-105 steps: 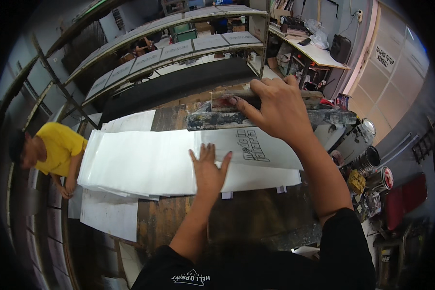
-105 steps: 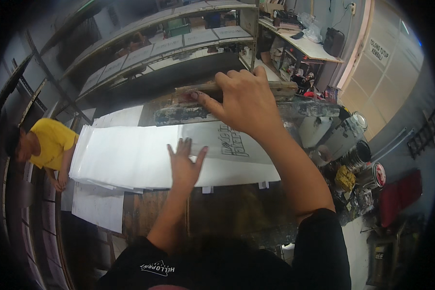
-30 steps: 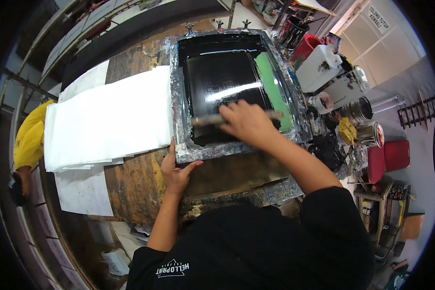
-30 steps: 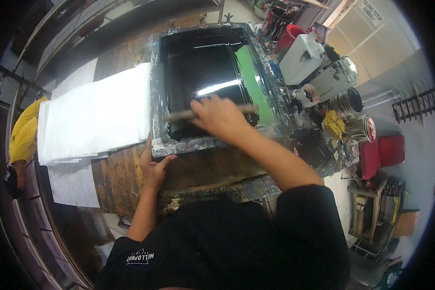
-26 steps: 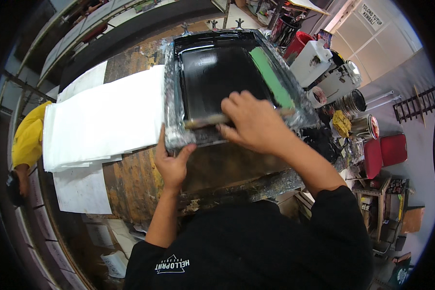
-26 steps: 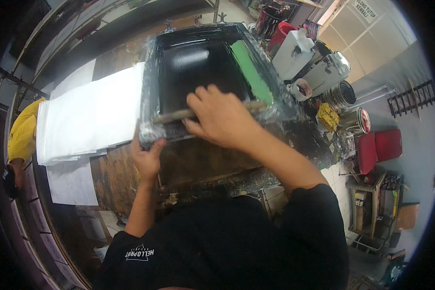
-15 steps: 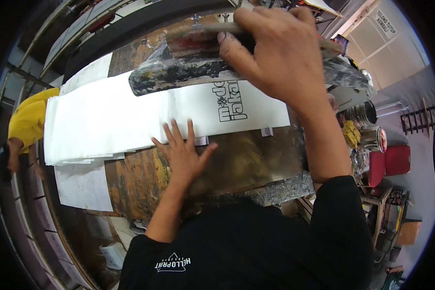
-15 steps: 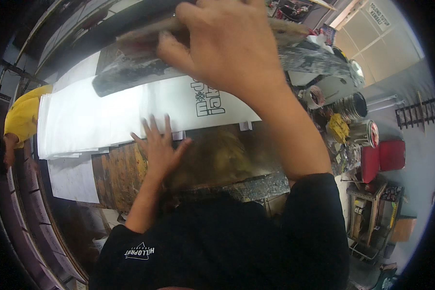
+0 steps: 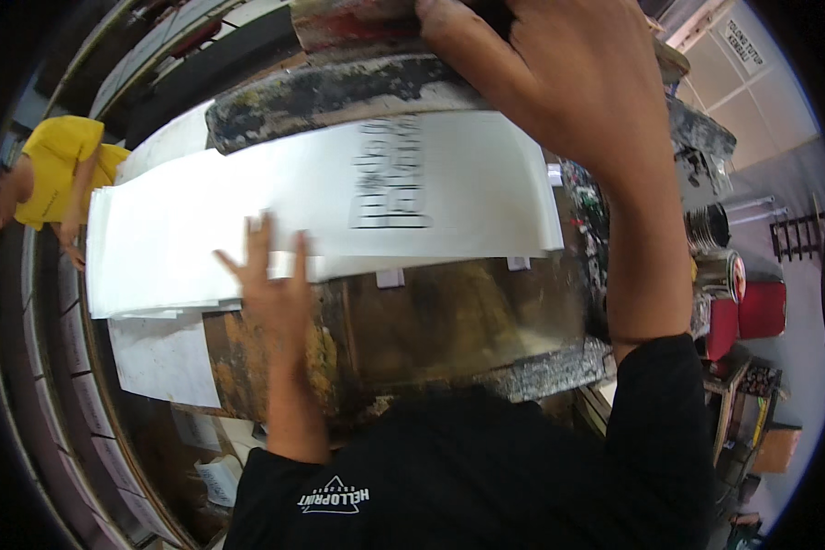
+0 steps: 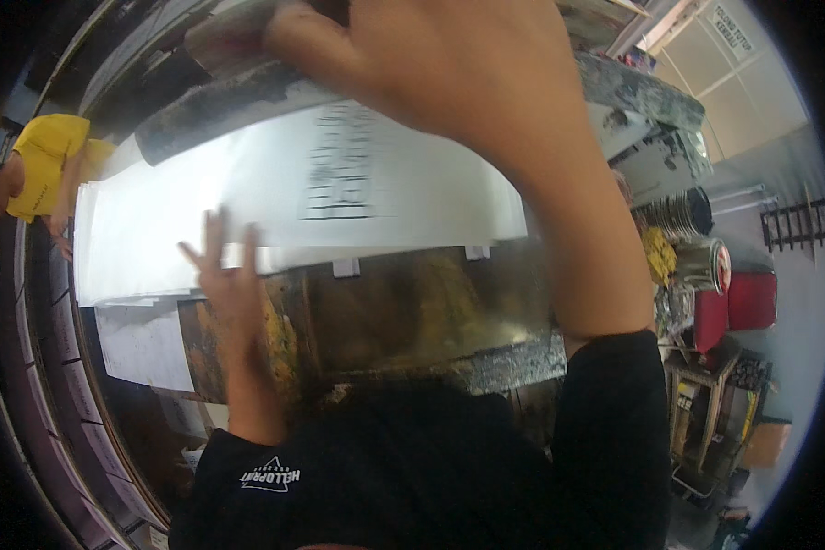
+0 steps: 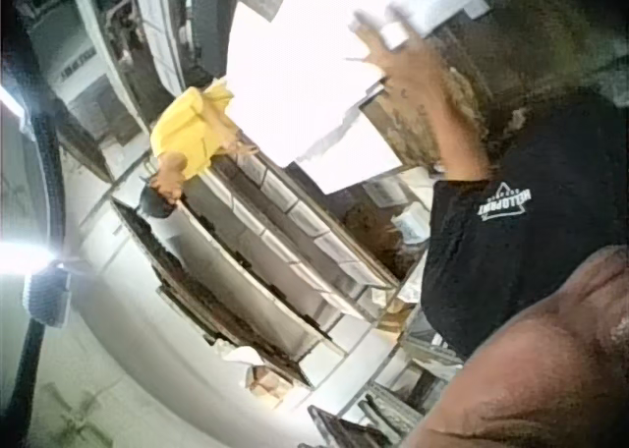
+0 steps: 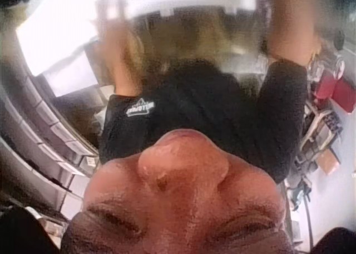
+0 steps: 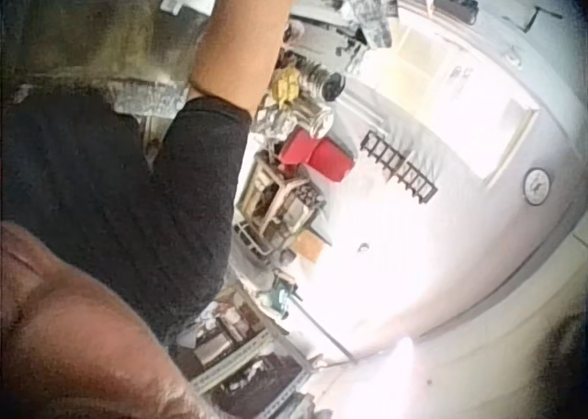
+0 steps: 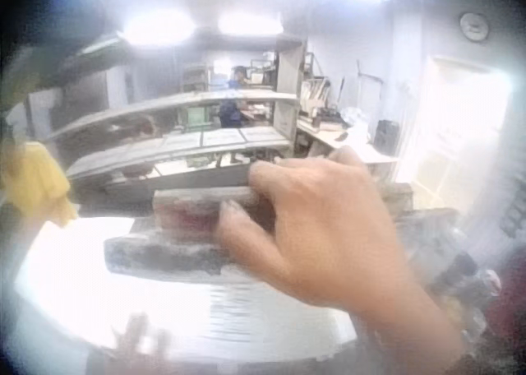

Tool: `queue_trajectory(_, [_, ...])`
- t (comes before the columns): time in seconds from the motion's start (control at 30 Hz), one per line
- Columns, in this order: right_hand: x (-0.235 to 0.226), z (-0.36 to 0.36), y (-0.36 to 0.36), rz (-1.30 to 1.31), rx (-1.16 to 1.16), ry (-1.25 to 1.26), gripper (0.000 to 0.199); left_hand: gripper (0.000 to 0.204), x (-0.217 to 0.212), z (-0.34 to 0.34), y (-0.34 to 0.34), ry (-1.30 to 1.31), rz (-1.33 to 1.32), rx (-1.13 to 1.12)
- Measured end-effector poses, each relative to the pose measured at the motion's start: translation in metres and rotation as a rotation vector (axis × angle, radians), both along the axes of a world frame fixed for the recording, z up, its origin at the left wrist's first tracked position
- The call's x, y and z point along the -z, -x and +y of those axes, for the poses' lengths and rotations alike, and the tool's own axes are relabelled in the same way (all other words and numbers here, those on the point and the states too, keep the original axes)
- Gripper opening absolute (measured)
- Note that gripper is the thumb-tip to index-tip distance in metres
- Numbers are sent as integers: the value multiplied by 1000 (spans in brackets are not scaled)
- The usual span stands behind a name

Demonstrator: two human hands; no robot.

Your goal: The person performs screen printing by placing sheets of paper onto a work surface, lowering a printing frame, and using a squeegee to spread ink across the screen. They repeat the process for multiple sheets, lifting the frame and moving each printed paper aside after applying the ink.

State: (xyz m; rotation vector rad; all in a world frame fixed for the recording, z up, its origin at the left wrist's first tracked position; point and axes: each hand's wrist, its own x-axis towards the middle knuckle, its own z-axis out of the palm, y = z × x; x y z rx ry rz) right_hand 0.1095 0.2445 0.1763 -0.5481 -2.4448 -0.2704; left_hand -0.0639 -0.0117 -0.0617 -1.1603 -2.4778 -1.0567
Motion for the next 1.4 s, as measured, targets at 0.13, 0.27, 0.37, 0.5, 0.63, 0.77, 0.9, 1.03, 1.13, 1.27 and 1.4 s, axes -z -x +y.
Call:
queue_trajectory(0.13, [-3, -1, -5, -35, -44, 99, 44, 56, -7, -52, 57, 97, 88, -344])
queue_trajectory(0.27, [-7, -7, -2, 63, -77, 39, 43, 56, 7, 6, -10, 0, -303, 20])
queue_trajectory(0.37, [-7, -7, -1, -20, -22, 156, 42, 61, 58, 91, -106, 238, -26, 642])
queue_trajectory(0.5, [-5, -5, 0, -11, -67, 140, 42, 63, 113, 150, -165, 374, 131, 494])
queue_trajectory(0.63, [0, 1, -1, 32, -83, 83, 50, 57, 110, 161, -156, 402, 107, 487])
queue_trajectory(0.77, [-6, 14, 0, 47, -148, 16, 72, 57, 80, 163, -139, 369, -242, 567])
queue_trajectory(0.9, [-25, 21, 12, -10, -215, 233, 79, 60, 74, 165, -145, 429, -17, 545])
queue_trajectory(1.03, [-59, 10, -5, -243, -94, 446, 78, 61, 96, 162, -159, 414, 156, 553])
queue_trajectory(1.13, [-57, 4, -7, -212, -93, 433, 76, 62, 117, 161, -164, 273, 189, 535])
queue_trajectory(1.27, [-19, 7, 6, 29, -109, 3, 68, 67, 116, 163, -169, 353, 155, 570])
queue_trajectory(1.4, [-17, 8, 21, -9, -27, 282, 55, 74, 44, 147, -153, 159, 112, 474])
